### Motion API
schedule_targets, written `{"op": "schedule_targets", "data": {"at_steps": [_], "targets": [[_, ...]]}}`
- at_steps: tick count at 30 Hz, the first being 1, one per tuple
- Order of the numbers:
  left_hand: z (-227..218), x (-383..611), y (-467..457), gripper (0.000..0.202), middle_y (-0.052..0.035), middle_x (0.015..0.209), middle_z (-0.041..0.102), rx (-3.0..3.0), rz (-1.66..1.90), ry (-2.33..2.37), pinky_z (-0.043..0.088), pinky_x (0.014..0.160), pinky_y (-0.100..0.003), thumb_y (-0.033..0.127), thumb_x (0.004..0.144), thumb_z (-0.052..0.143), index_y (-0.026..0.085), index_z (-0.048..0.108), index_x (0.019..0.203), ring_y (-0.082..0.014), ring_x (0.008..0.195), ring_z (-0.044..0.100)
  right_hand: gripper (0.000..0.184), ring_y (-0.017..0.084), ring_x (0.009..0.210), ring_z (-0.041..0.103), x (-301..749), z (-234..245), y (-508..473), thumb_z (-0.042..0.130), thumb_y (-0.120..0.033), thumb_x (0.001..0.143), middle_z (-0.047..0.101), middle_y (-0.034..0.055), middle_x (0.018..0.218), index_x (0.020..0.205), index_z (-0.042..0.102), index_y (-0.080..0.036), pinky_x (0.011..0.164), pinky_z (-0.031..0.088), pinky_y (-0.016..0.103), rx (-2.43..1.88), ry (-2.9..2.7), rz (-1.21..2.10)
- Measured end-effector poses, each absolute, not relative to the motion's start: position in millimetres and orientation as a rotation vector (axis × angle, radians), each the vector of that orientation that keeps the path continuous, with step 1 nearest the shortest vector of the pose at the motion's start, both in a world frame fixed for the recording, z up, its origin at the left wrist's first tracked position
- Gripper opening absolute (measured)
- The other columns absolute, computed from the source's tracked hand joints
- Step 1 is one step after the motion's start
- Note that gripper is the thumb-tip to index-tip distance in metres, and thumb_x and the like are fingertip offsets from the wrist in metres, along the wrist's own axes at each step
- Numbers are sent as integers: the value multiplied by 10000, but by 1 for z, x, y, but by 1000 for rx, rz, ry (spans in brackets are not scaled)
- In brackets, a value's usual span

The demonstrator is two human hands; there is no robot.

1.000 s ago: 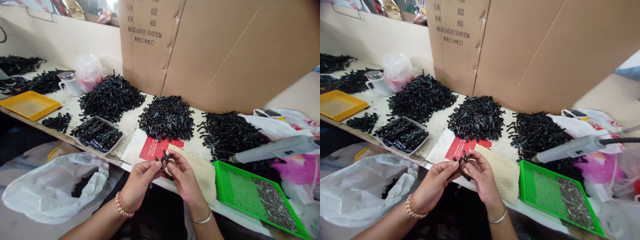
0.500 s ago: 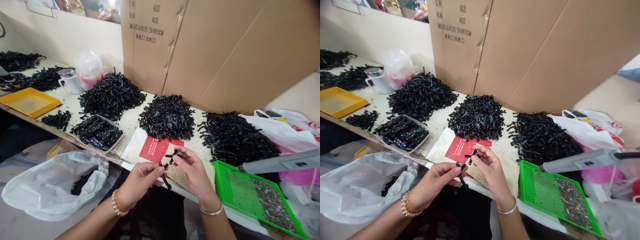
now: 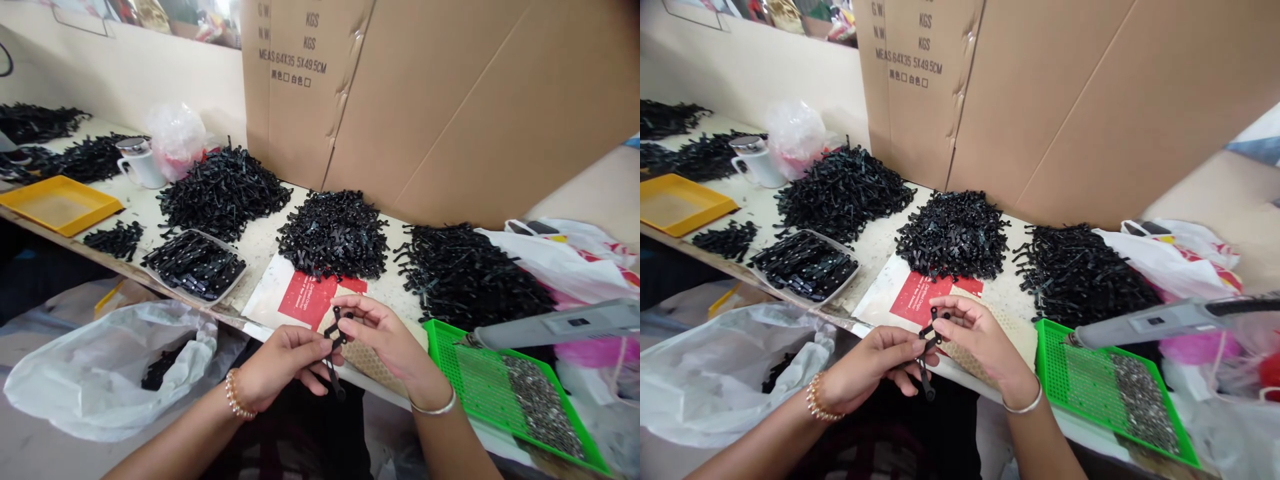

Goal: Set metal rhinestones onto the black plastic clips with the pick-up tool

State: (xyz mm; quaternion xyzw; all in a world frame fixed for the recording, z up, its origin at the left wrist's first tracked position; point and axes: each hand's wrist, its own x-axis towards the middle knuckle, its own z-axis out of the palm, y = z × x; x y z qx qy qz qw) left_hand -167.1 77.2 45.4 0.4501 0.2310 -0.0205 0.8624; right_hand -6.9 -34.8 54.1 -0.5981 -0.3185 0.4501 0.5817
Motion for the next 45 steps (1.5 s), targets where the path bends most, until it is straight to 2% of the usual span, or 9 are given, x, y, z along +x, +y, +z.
{"op": "schedule_targets", "data": {"at_steps": [10,17,22,30,34,39,42,45], "targets": [[44,-163,83,395,-124,834,716,948,-134,453,550,561,-206,480,699,778,99,734,796,-138,622,648,318,120,741,568,-2,50,-33,779,-330,741,631,23,892,1022,687,-212,645,482,219,-1362,-725,1102],[41,-160,84,451,-100,789,710,1060,-113,458,537,546,-187,547,677,767,110,729,780,-131,613,641,329,118,729,580,4,50,-29,781,-318,734,644,28,906,1025,684,-199,643,487,225,-1367,-734,1158],[41,-160,84,458,-103,820,709,1037,-125,462,553,564,-191,542,671,776,106,729,803,-134,644,646,319,116,734,581,5,50,-28,798,-306,709,637,18,886,991,693,-201,652,488,221,-1344,-713,1189],[39,-158,82,436,-102,810,703,1013,-55,478,548,549,-186,527,697,769,106,723,799,-143,660,647,341,142,816,585,-7,35,-30,806,-311,696,642,26,959,1006,686,-235,730,508,260,-1345,-658,1017],[37,-158,82,413,-123,859,715,972,-71,493,539,543,-183,498,713,768,104,721,830,-168,711,670,338,149,814,581,-12,30,-28,796,-327,707,646,27,930,1011,683,-232,758,508,272,-1379,-644,928],[39,-159,84,391,-125,869,717,860,-111,509,519,523,-171,454,682,806,98,722,820,-143,663,658,328,144,825,583,-13,26,-31,774,-335,741,640,22,944,1037,672,-237,777,503,271,-1366,-667,913],[40,-158,84,375,-107,831,713,842,-94,515,518,540,-165,424,664,828,90,716,795,-120,633,640,344,141,842,588,-13,25,-33,773,-327,746,636,16,943,1060,657,-248,791,502,264,-1347,-649,913],[36,-156,83,380,-55,754,696,804,69,600,526,571,-165,322,585,891,100,685,814,-112,632,638,328,147,837,597,-17,23,-33,800,-320,712,640,12,918,994,652,-243,782,512,270,-1347,-593,846]]}}
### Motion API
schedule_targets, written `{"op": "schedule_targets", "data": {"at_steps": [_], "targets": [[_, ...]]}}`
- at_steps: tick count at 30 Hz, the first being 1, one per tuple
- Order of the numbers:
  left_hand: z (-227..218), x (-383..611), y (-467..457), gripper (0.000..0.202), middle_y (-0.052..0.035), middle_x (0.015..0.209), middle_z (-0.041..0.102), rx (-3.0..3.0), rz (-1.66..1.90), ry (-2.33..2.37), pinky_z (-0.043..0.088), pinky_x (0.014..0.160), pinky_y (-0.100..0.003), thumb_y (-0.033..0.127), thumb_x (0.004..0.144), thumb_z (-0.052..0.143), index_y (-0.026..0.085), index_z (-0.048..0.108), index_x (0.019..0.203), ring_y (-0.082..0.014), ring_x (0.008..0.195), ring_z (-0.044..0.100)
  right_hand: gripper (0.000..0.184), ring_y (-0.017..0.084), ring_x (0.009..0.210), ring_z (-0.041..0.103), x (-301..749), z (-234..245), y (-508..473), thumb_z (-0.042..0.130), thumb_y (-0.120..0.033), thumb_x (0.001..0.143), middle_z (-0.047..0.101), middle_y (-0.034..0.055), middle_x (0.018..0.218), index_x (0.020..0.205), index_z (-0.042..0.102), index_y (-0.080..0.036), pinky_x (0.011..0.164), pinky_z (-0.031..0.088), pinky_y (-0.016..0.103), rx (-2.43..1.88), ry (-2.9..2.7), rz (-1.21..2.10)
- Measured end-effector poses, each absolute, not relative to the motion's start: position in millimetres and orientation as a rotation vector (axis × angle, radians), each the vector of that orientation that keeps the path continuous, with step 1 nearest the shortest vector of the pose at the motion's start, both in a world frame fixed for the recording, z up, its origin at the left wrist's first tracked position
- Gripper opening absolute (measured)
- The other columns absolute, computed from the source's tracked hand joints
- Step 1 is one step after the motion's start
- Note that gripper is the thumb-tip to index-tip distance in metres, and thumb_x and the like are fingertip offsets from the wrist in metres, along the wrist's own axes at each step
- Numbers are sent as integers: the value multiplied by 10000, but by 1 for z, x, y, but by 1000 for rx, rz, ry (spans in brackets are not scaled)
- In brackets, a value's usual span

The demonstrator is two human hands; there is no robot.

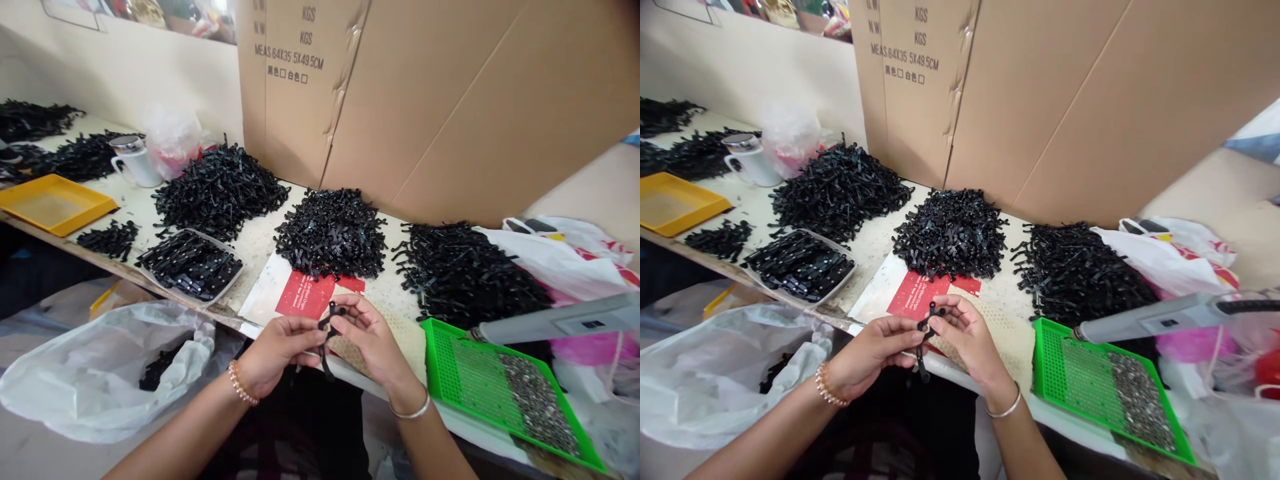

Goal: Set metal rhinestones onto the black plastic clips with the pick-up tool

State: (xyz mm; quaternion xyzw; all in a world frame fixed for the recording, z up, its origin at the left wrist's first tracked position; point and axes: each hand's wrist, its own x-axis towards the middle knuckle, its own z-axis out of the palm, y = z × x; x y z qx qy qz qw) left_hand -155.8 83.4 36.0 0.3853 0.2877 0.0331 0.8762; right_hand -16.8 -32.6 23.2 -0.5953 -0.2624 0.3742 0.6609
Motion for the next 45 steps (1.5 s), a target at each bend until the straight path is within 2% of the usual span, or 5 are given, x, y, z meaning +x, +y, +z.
{"op": "schedule_targets", "data": {"at_steps": [7,16,23,30,45], "targets": [[28,-150,74,625,23,701,670,627,450,780,505,536,-135,101,586,881,165,545,1109,-78,564,612,313,157,814,615,-43,10,-29,811,-345,694,652,23,884,919,631,-222,761,539,288,-1367,-430,591],[10,-145,69,207,-6,708,651,395,275,673,473,472,-92,75,645,839,72,699,798,-32,524,557,168,163,800,613,-65,4,-36,716,-327,804,639,46,897,903,662,-203,703,528,269,-1372,-621,506],[9,-146,65,307,-6,739,667,429,147,641,475,525,-126,258,567,910,120,733,777,-64,623,587,183,176,781,632,-69,-9,-46,746,-337,771,678,43,850,883,686,-205,715,538,302,-1346,-452,472],[20,-146,59,364,-45,828,704,634,103,620,531,746,-219,300,511,929,126,753,778,-118,738,619,112,168,820,608,-66,-12,-50,703,-319,811,645,28,848,862,703,-220,760,513,297,-1330,-484,372],[28,-95,41,397,-10,728,662,846,125,627,523,599,-192,362,475,912,127,710,724,-111,648,592,120,155,865,603,-42,-23,-70,680,-297,839,634,14,916,941,668,-236,788,495,281,-1314,-410,276]]}}
